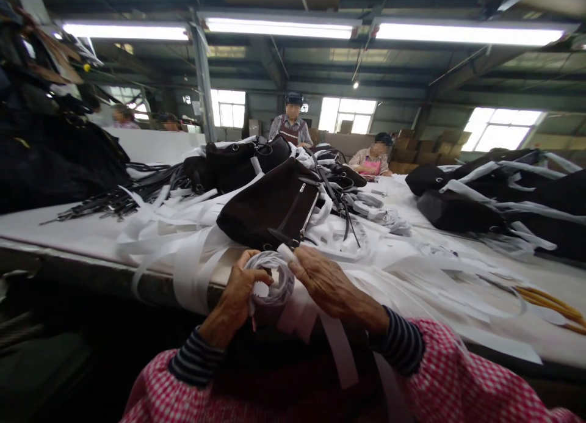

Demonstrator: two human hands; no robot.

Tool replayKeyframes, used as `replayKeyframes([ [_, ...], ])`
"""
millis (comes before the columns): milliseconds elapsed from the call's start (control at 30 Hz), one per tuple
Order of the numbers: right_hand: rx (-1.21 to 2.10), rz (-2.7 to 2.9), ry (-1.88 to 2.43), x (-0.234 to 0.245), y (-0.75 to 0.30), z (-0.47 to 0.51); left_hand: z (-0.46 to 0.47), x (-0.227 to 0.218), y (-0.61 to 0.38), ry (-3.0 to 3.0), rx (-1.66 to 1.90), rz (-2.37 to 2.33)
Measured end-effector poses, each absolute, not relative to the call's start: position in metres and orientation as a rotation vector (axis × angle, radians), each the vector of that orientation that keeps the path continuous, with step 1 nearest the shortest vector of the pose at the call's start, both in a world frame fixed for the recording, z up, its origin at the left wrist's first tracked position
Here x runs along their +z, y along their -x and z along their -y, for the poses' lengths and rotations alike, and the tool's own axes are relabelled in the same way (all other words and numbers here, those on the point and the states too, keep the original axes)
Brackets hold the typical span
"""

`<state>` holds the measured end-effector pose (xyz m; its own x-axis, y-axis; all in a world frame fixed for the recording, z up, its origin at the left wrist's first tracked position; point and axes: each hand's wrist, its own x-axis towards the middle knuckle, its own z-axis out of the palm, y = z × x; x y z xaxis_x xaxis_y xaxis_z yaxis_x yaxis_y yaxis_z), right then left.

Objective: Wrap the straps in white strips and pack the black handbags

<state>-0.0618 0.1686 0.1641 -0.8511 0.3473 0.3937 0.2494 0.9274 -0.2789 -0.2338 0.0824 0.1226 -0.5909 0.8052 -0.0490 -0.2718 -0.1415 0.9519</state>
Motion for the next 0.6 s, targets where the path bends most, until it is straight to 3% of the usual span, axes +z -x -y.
replayKeyframes([
  [333, -0.076, 2.847, 0.54, 0.171, 0.073, -0.15, -0.085, 0.122, 0.235, -0.628, 1.84, -1.394],
  [600, -0.151, 2.997, 0.592, 0.176, 0.096, -0.151, -0.082, 0.12, 0.241, -0.667, 1.831, -1.312],
])
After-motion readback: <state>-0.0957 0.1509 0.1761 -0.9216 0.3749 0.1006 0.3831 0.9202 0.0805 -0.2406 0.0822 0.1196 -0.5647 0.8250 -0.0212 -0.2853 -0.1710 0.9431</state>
